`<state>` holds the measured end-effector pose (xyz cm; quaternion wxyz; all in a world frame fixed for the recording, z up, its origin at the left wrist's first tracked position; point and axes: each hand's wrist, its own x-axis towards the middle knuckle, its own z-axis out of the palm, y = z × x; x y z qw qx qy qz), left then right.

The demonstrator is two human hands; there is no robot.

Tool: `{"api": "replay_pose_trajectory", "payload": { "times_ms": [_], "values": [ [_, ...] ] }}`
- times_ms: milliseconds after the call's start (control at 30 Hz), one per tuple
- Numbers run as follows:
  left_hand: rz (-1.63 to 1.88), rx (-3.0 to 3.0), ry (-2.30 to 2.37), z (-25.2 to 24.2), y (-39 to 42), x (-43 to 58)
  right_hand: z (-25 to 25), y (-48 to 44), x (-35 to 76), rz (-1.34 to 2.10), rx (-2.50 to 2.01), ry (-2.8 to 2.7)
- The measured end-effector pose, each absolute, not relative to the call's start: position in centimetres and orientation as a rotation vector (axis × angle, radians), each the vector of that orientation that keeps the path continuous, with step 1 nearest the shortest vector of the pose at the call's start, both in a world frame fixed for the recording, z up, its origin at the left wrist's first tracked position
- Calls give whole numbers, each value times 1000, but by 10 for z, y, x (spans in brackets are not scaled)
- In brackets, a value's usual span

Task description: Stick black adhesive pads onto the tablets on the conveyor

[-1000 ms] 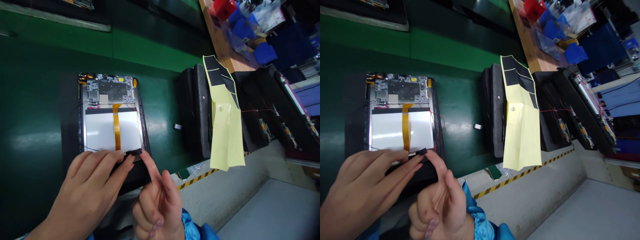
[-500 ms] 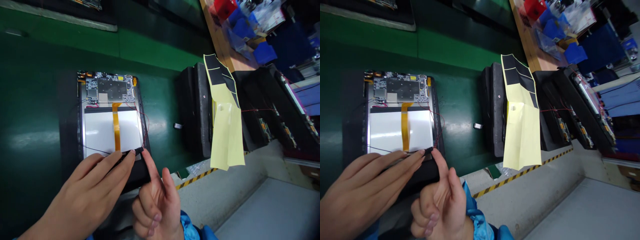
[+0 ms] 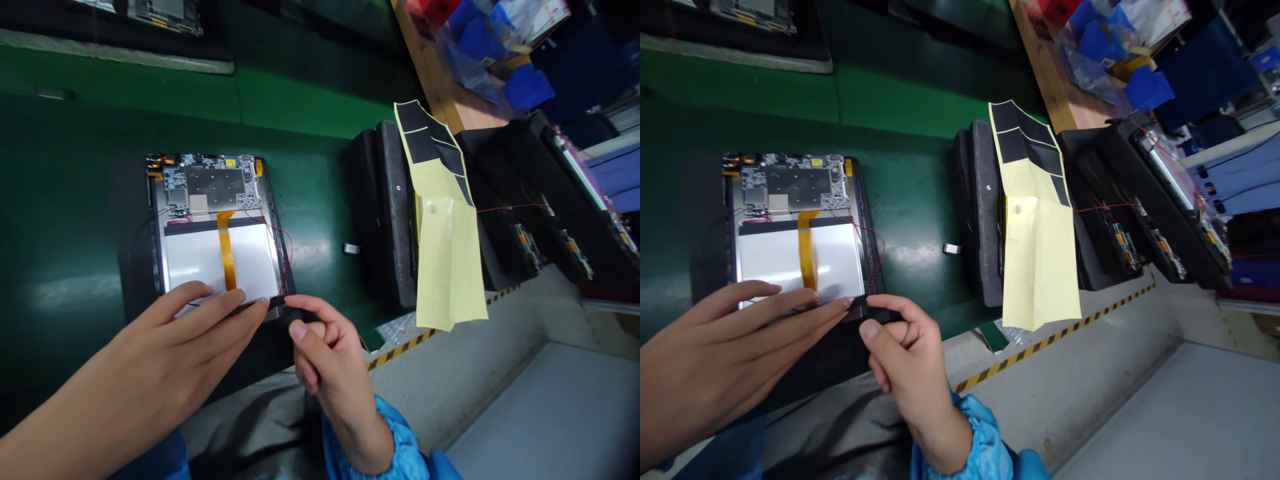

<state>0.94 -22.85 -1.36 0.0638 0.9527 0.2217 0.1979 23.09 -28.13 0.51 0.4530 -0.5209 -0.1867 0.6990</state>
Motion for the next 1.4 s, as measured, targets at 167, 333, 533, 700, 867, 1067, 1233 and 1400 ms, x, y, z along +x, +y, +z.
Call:
{"api": "replay_pose_trajectory", "payload": {
  "times_ms": [167,333,533,700,867,1067,1233,1400],
  "values": [
    [584,2893,669,-14,-228,8,13,-262,230,1448,-1649,-849],
    [624,2925,670,-14,-225,9,3,-257,218,1084,-1769,-1112],
    [665,2942,660,-10,-221,13,-3,-264,211,930,-1810,-1247],
    [611,2958,619,-6,-227,13,-4,-267,211,899,-1812,-1259],
    [630,2950,753,-3,-224,10,1,-260,213,1035,-1828,-1172],
    [680,2885,827,-6,-212,10,8,-242,223,1277,-1828,-1020],
    [665,2822,842,-10,-213,7,6,-240,230,1342,-1693,-1115],
    [673,2899,843,-10,-216,11,3,-259,240,842,-1456,-1836]
  ]
}}
